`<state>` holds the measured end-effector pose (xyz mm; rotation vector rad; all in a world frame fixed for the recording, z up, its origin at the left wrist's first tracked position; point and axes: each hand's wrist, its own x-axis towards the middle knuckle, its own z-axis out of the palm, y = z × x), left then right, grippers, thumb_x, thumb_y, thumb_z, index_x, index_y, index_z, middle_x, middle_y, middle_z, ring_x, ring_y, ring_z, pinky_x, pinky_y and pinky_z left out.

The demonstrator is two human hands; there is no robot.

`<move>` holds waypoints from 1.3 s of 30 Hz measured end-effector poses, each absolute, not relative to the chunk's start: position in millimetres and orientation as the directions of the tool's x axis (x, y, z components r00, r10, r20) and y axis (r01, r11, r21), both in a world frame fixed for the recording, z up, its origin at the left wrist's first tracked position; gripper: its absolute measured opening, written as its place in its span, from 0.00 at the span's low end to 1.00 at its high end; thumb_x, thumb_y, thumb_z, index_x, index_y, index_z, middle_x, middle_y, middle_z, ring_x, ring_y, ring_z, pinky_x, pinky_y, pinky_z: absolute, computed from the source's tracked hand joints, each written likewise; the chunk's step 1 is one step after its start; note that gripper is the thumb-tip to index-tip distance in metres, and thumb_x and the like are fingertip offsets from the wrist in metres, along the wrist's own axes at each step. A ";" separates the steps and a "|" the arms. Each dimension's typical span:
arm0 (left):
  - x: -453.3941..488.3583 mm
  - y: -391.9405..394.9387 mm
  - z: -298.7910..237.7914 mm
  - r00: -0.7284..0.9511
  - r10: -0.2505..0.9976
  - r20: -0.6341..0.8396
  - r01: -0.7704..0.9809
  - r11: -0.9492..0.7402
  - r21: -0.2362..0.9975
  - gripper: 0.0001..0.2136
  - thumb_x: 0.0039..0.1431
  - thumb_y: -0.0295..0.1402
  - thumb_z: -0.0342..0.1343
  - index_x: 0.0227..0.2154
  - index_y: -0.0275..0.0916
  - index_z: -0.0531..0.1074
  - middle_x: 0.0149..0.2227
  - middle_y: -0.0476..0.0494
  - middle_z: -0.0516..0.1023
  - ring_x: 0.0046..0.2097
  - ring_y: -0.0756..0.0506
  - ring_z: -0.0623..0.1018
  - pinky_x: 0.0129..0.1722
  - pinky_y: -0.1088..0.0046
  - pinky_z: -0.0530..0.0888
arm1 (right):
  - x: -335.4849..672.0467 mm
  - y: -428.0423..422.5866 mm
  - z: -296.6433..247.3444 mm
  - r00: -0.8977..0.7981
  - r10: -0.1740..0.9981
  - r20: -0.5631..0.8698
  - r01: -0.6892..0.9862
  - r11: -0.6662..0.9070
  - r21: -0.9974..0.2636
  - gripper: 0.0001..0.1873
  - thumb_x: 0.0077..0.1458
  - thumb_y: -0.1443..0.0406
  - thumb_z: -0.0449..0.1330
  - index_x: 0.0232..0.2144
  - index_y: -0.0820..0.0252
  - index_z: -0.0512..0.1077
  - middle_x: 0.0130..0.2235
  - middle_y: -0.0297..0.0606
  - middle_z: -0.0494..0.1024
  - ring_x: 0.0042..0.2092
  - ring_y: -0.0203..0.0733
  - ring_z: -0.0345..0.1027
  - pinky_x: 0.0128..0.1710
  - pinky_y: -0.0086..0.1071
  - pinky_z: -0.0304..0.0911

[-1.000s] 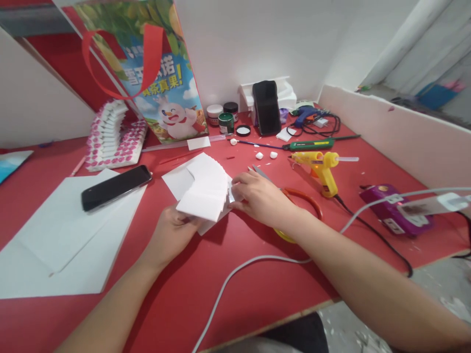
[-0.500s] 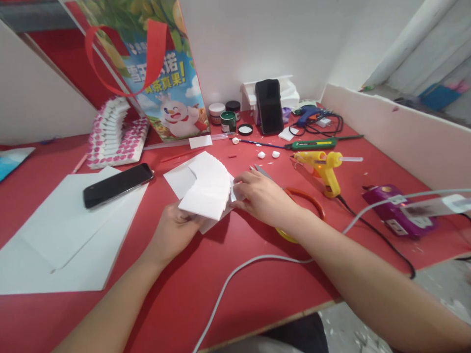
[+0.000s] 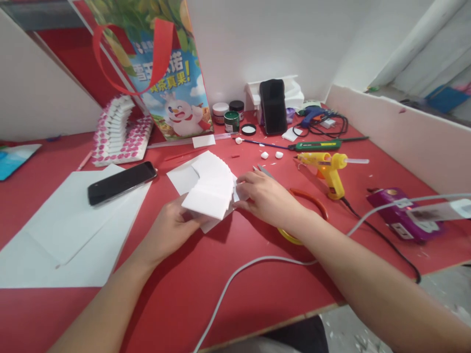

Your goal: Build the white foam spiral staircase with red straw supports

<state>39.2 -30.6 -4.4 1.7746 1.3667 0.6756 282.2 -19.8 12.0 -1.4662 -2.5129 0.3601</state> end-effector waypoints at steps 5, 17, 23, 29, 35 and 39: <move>27.9 -25.4 5.5 0.443 0.896 -0.003 0.600 -0.294 0.744 0.14 0.63 0.40 0.55 0.43 0.42 0.83 0.50 0.41 0.83 0.49 0.37 0.82 0.48 0.66 0.78 | 284.5 -19.1 13.8 -0.494 0.869 0.037 0.815 0.477 -0.328 0.08 0.63 0.66 0.63 0.35 0.67 0.79 0.48 0.52 0.79 0.50 0.51 0.71 0.55 0.44 0.60; 28.9 -75.7 5.4 0.620 0.755 0.212 0.700 -0.655 0.285 0.16 0.69 0.28 0.45 0.50 0.35 0.77 0.47 0.32 0.78 0.47 0.37 0.79 0.46 0.59 0.77 | 282.6 -20.6 15.9 -0.510 0.860 0.014 0.833 0.498 -0.240 0.10 0.65 0.65 0.61 0.37 0.69 0.79 0.48 0.53 0.79 0.51 0.53 0.70 0.57 0.46 0.58; 25.4 -91.1 -3.7 0.547 0.793 0.267 0.753 -0.606 0.258 0.14 0.70 0.30 0.47 0.51 0.38 0.75 0.49 0.34 0.77 0.48 0.37 0.77 0.50 0.55 0.76 | 284.7 -20.0 13.1 -0.503 0.863 0.048 0.823 0.495 -0.280 0.09 0.64 0.65 0.62 0.36 0.67 0.79 0.47 0.51 0.79 0.49 0.52 0.71 0.57 0.46 0.59; 13.6 -97.7 -8.4 0.400 0.864 0.306 0.806 -0.491 0.332 0.16 0.71 0.32 0.48 0.56 0.39 0.73 0.54 0.34 0.77 0.54 0.37 0.76 0.53 0.54 0.76 | 285.5 -21.3 10.6 -0.491 0.868 0.079 0.824 0.492 -0.280 0.09 0.64 0.64 0.61 0.37 0.65 0.79 0.48 0.51 0.78 0.49 0.53 0.71 0.56 0.47 0.62; 22.5 -99.2 -13.6 0.373 0.874 0.312 0.797 -0.474 0.375 0.15 0.71 0.34 0.49 0.55 0.40 0.74 0.57 0.36 0.78 0.57 0.37 0.77 0.55 0.54 0.77 | 288.8 -19.8 10.6 -0.385 0.921 0.064 0.843 0.379 -0.383 0.08 0.65 0.66 0.59 0.38 0.65 0.78 0.49 0.51 0.78 0.49 0.50 0.72 0.53 0.43 0.66; 28.2 -99.0 -16.2 0.364 0.862 0.352 0.796 -0.484 0.363 0.15 0.70 0.32 0.49 0.52 0.38 0.77 0.55 0.34 0.79 0.56 0.36 0.79 0.54 0.53 0.78 | 290.8 -18.9 10.6 -0.365 0.930 0.033 0.822 0.339 -0.457 0.07 0.64 0.67 0.60 0.36 0.64 0.77 0.48 0.50 0.78 0.49 0.52 0.71 0.52 0.45 0.66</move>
